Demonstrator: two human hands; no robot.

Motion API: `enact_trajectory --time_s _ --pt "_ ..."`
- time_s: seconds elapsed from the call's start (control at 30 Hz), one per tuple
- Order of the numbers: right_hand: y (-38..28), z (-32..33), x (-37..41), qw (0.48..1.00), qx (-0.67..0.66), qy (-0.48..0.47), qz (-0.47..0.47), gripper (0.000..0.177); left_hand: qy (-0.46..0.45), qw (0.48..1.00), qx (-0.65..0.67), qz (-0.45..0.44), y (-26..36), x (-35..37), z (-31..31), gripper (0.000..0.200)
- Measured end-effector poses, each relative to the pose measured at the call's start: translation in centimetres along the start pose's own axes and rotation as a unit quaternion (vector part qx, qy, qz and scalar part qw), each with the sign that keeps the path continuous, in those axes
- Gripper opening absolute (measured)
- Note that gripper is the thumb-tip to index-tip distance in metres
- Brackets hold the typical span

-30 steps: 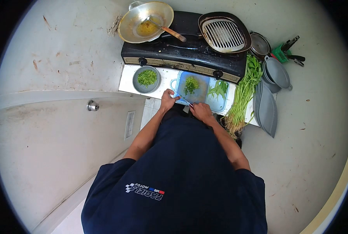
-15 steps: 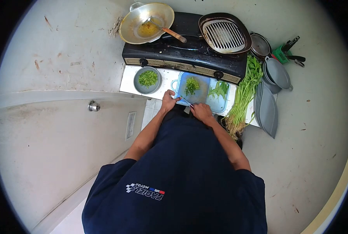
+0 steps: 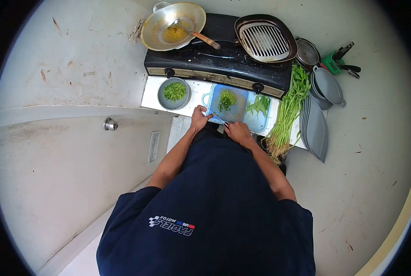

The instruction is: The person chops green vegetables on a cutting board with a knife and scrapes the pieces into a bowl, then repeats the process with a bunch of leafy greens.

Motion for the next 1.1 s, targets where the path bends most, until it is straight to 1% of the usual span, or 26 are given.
enact_trajectory --time_s 0.1,0.2,0.3,0.4,0.43,0.57,0.63,0.73,0.9,1.03,1.1 --pt "0.1 -0.4 0.0 1.000 0.011 -0.009 -0.005 0.037 0.000 1.000 0.013 0.010 -0.3 -0.1 0.0 0.048" --pt "0.1 -0.2 0.2 1.000 0.013 0.003 -0.003 0.035 -0.005 1.000 0.017 0.018 -0.4 -0.1 -0.1 0.048" --pt "0.7 -1.4 -0.1 0.998 0.036 -0.046 -0.023 0.036 -0.008 1.000 0.008 0.023 0.1 0.1 0.1 0.047" --pt "0.5 -1.1 -0.4 0.999 0.027 -0.006 -0.018 0.034 -0.006 1.000 -0.028 0.006 1.0 0.2 0.3 0.047" --pt "0.4 -1.1 -0.5 0.999 0.027 -0.008 -0.015 0.034 -0.004 0.999 -0.044 -0.003 1.0 0.2 0.3 0.047" --pt "0.0 -0.6 -0.4 0.999 0.039 -0.008 -0.009 0.033 -0.005 1.000 -0.025 -0.007 -0.7 -0.5 -0.1 0.048" --pt "0.3 -0.6 -0.2 0.999 0.044 -0.009 -0.014 0.033 0.001 0.999 -0.031 -0.013 -0.5 -0.5 -0.1 0.048" --pt "0.6 -0.4 0.0 0.999 0.033 -0.008 -0.027 0.033 -0.010 0.999 0.021 0.047 -1.6 -0.5 -0.2 0.050" --pt "0.5 -0.1 -0.2 1.000 0.016 0.011 -0.021 0.033 -0.015 0.998 0.031 0.052 -1.4 -0.5 -0.2 0.049" --pt "0.2 -0.7 -0.1 0.999 0.022 -0.010 -0.025 0.033 -0.020 0.997 0.032 0.061 -1.5 -0.4 -0.2 0.049" --pt "0.2 -0.9 0.0 0.999 0.022 -0.020 -0.023 0.034 -0.023 0.999 0.001 0.031 -0.8 -0.4 -0.3 0.050"
Point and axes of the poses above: each hand's wrist, its own x-axis away from the middle knuckle, its own z-axis out of the back of the hand, y = z × x, the point moved 10 cm from there along -x, towards the middle knuckle, and after that the axes turned 2 degrees about -y, right-handed, at the moved point
